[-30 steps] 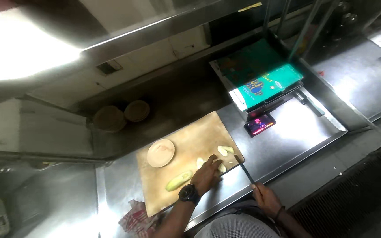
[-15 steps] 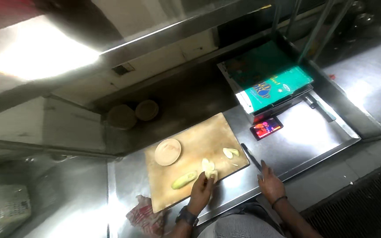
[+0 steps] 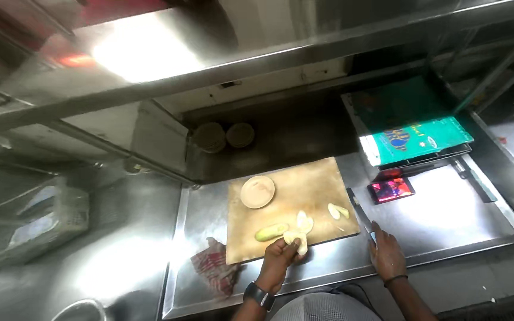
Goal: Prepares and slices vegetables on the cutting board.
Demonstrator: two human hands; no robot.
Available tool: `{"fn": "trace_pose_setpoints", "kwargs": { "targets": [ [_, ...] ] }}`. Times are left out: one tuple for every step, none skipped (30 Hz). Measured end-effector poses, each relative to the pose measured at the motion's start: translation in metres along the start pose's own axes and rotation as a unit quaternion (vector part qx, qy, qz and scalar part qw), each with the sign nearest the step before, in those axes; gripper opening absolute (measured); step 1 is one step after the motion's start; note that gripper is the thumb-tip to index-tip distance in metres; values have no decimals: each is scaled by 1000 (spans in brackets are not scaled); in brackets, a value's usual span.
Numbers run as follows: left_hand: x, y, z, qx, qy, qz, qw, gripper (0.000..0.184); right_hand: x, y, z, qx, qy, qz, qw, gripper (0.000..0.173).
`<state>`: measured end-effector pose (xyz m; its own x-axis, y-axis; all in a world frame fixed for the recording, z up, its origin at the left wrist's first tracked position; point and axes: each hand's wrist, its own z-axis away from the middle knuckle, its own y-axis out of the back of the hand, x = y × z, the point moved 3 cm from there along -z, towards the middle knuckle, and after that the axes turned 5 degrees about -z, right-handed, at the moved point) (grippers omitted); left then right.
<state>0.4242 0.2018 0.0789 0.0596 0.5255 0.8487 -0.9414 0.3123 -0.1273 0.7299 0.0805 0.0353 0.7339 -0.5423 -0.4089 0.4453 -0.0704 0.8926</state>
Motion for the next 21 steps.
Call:
{"fn": "trace_pose_setpoints", "kwargs": {
  "targets": [
    [0,4,2,11,2,5,1000,28,0,2,0,20,6,-7,1000,57],
    [0,8,3,23,3,11,1000,28,-2,4,1,44,15,-20,999,56],
    [0,12,5,34,2,16,999,28,-7,7,1,78,32,-36,996,53],
    [0,17,6,45,1,21,999,29,-15,10,2,109,54,-60,991,49],
    [1,22,8,59,-1,25,998,29,-26,12,3,118,73,-95,986,45],
    [1,26,9,71,-4,28,997,29,-40,12,3,110,93,-128,981,40],
    [2,31,10,84,-6,25,996,29,-55,10,1,86,117,-153,978,36],
    [3,36,11,93,-10,18,995,29,-73,7,-2,45,143,-171,974,33],
    [5,40,11,98,-17,6,995,29,-94,4,-6,-6,173,-175,969,32],
    [8,43,11,101,-24,-8,995,30,-115,0,-11,-56,211,-165,962,32],
    [12,47,11,104,-29,-23,994,31,-135,-6,-17,-94,261,-138,951,35],
    [16,50,10,108,-34,-36,993,31,-153,-13,-23,-124,310,-101,937,43],
    [22,53,9,114,-38,-48,992,30,-170,-18,-28,-159,350,-60,921,55],
    [28,57,7,122,-40,-59,990,30,-185,-21,-33,-195,375,-21,906,65],
    [36,62,5,134,-41,-70,988,28,-196,-23,-38,-228,386,14,894,67],
    [44,67,0,147,-42,-81,985,27,-204,-24,-42,-254,386,44,886,63],
    [52,74,-7,158,-45,-98,981,26,-210,-24,-46,-266,383,64,883,59],
    [61,81,-16,171,-51,-126,976,26,-214,-22,-50,-260,379,78,885,52],
    [70,88,-27,183,-59,-157,969,26,-216,-20,-54,-249,375,87,889,46],
    [79,94,-39,192,-69,-182,962,26,-216,-17,-57,-249,363,95,893,41],
    [87,100,-53,198,-76,-205,955,26,-216,-15,-61,-257,347,101,896,37]
  ]
}}
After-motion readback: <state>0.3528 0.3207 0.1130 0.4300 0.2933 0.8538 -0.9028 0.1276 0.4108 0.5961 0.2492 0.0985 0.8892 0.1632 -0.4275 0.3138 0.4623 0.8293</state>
